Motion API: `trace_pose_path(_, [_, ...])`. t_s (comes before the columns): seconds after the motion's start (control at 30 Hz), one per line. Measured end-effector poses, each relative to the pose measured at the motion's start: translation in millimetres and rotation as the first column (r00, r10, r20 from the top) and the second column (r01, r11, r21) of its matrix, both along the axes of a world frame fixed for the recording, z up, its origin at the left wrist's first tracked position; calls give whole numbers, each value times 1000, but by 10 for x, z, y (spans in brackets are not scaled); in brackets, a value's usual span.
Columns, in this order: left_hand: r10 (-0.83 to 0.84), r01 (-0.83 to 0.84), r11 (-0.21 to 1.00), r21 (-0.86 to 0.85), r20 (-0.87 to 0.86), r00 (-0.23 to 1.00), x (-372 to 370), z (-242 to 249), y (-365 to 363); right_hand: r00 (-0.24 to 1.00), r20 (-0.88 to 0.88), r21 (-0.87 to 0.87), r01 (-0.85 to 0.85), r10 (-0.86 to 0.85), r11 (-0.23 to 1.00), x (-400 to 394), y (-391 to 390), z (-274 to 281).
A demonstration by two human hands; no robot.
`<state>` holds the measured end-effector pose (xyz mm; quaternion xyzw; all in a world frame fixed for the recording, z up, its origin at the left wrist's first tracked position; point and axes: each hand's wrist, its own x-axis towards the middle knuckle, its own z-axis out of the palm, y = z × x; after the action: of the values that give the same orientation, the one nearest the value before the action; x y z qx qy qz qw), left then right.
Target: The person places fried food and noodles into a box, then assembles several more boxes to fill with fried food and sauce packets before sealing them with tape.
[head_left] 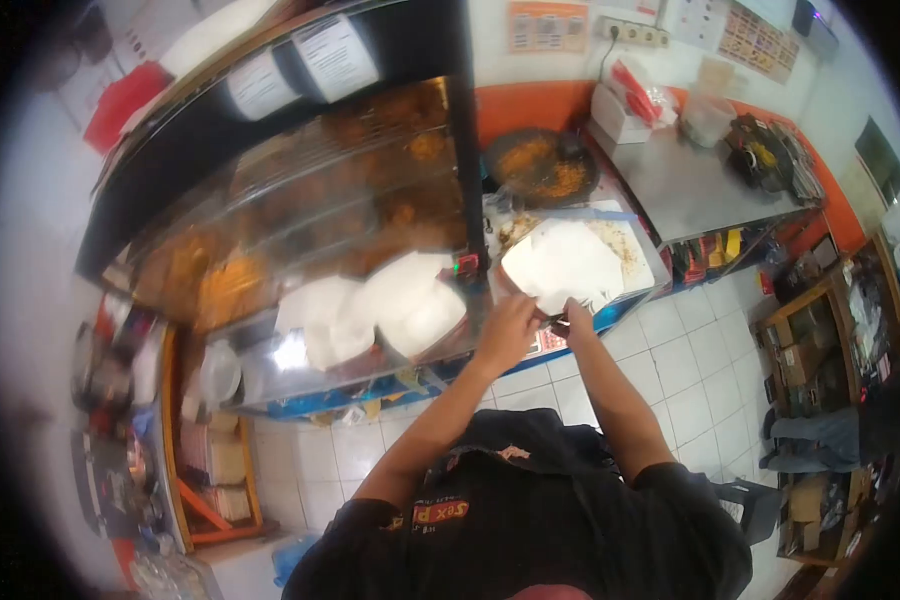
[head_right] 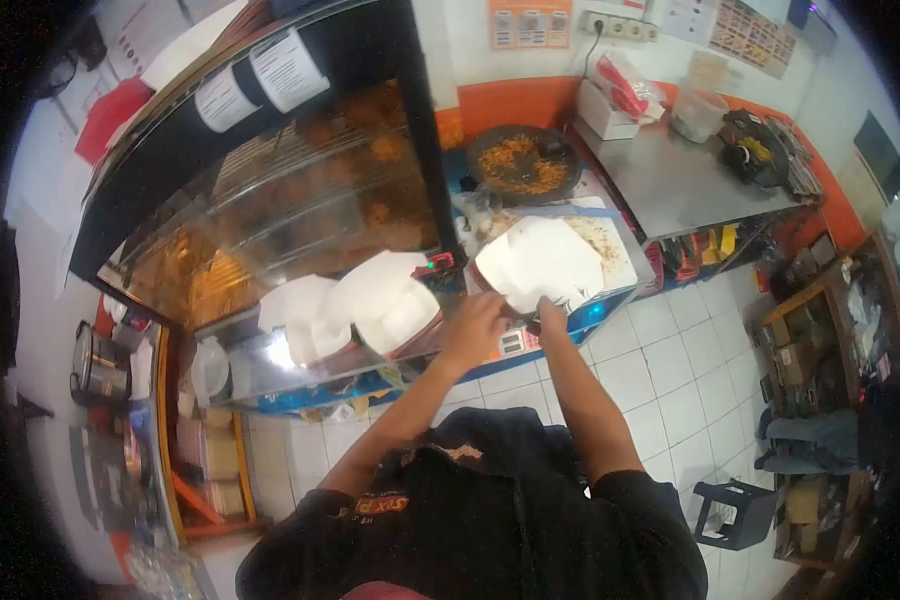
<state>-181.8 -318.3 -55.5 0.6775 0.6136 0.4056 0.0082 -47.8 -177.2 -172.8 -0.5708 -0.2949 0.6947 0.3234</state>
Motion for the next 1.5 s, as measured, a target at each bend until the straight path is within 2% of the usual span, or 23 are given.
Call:
trace_pose_path(0.03, [-22,22,1000,7,-1,1000,68,-103,165,989,-145,-10,-10,9,1000,50,-74,5])
trace_pose_path(0.1, [-76,50,961,-274,-85,993,206,-442,578,919,-394,63,17,9,998,161,-262,-67])
trace_pose_path(0.13, [-298,146,893,-426,-316,901,172,-470,656,872,-490,154,85,2,984,206,-335,-103])
trace_pose_path(0.17, [-369,318,901,-294,-136,919,167,-414,652,831,-551,143,-5,83,990,295,-396,-44])
trace_pose_path(0.2, [-293,311,833,-457,112,949,286,-159,630,814,-555,385,69,171,920,306,-525,10])
trace_pose_path(0.23, [-257,403,761,-508,334,907,336,184,539,755,-650,214,68,90,975,391,-501,-72])
trace_pose_path(0.27, [-321,460,726,-511,340,884,309,234,549,740,-673,111,74,20,991,392,-608,206])
trace_pose_path(0.3, [-253,563,641,-523,548,797,319,212,558,667,-739,137,13,93,991,411,-672,372])
trace_pose_path(0.33, [-294,609,586,-535,559,775,232,27,669,649,-751,166,9,120,986,434,-730,469])
trace_pose_path(0.37, [-97,688,464,-558,740,666,281,208,622,649,-760,108,61,43,992,463,-779,515])
trace_pose_path(0.4, [-60,712,381,-590,753,655,289,393,618,693,-720,48,79,-20,996,532,-889,842])
trace_pose_path(0.5, [-171,701,400,-590,704,690,270,445,688,661,-750,101,137,-15,985,525,-863,805])
trace_pose_path(0.57, [-173,743,332,-581,737,653,259,456,687,664,-747,155,158,12,975,549,-918,833])
trace_pose_path(0.77, [-155,752,312,-581,749,644,270,563,726,659,-749,208,143,63,968,590,-891,955])
trace_pose_path(0.9, [-235,742,379,-553,717,656,283,621,711,658,-752,161,126,39,979,500,-880,904])
trace_pose_path(0.93, [-357,553,498,-668,423,833,335,686,735,677,-736,149,143,13,979,465,-870,898])
trace_pose_path(0.97, [-412,342,632,-696,72,908,374,733,734,695,-718,136,158,-12,978,444,-870,913])
trace_pose_path(1.0, [-410,341,632,-696,73,909,367,678,743,696,-718,136,155,-11,978,432,-865,924])
trace_pose_path(1.17, [-145,425,665,-615,451,880,354,537,760,730,-683,166,160,-4,973,442,-805,981])
trace_pose_path(1.2, [-146,424,665,-615,450,881,326,509,764,730,-684,167,161,-3,973,446,-809,985])
trace_pose_path(1.27, [25,602,497,-625,703,710,227,445,809,725,-689,158,170,-15,973,455,-807,987])
trace_pose_path(1.37, [159,661,381,-646,751,641,136,400,828,736,-676,226,157,39,962,410,-795,860])
trace_pose_path(1.5, [148,728,334,-598,796,586,109,296,862,717,-693,241,140,69,960,406,-773,757])
